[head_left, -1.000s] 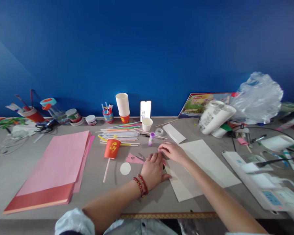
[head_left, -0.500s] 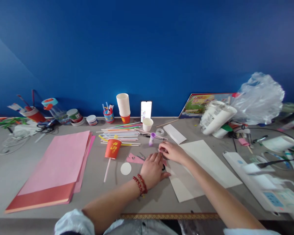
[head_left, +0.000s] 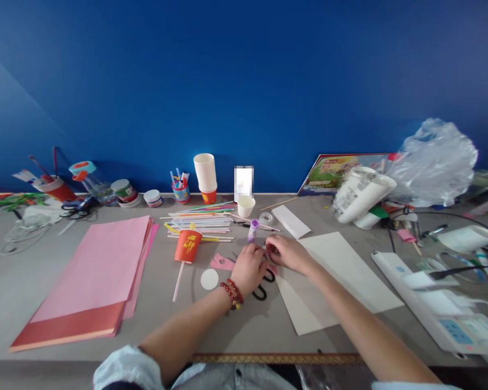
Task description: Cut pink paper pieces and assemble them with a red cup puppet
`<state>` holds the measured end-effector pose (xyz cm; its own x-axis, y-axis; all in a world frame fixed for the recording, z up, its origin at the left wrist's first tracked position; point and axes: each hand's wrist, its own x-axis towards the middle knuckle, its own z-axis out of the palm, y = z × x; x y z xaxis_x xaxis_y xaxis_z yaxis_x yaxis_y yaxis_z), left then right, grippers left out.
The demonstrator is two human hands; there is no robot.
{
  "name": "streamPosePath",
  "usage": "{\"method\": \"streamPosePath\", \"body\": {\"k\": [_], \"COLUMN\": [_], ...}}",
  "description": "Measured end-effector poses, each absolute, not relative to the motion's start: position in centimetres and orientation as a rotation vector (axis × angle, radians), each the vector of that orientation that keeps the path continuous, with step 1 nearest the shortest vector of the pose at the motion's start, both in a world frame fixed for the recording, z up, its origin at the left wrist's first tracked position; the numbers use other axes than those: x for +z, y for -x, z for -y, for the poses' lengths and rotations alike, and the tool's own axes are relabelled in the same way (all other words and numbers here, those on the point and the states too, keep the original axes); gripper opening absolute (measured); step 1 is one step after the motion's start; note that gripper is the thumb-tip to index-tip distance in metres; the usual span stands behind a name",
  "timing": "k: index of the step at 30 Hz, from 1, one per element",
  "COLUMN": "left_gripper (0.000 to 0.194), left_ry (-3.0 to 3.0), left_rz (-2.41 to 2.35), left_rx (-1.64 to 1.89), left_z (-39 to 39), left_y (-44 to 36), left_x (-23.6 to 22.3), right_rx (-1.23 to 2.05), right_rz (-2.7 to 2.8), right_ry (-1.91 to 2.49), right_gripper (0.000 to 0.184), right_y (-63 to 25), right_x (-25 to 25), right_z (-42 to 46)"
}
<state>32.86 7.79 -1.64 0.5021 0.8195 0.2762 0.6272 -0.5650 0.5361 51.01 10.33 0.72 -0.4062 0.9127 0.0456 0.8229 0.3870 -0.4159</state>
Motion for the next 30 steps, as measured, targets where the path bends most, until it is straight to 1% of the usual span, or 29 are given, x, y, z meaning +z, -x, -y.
{"method": "streamPosePath", "body": {"k": [5,12,17,23,30], "left_gripper": [0.020,0.014,0.013,0.019,0.019], "left_ry": [-2.257,-2.033,-1.845,-1.671,-1.603], "left_rz": [-1.225,-1.199,-1.135,-1.023,-1.010], "left_rx": [0.797,0.898,0.954,0.957,0.963], "left_z": [-8.9,-9.0,-8.3,-6.9,-5.4], "left_y": [-33.5,-33.2,-32.6,-31.6,-30.3], "left_x": [-2.2,-1.8,-1.0,0.7,2.2], "right_rx": [0.540,0.730,0.981,1.254,1.406], "right_rz": [2.305,2.185,1.964,1.666,1.482], "right_ry": [1.544,1.453,1.270,1.169,1.102], "right_gripper": [0.014,0.008,0.008,0.021,0.020], "right_y": [-51.2,-50.9,-50.3,-49.9,-48.9], "right_x": [0.5,0.5,2.4,4.2,4.4], "right_z": [-10.0,-9.4,-7.9,-5.8,-4.7]}}
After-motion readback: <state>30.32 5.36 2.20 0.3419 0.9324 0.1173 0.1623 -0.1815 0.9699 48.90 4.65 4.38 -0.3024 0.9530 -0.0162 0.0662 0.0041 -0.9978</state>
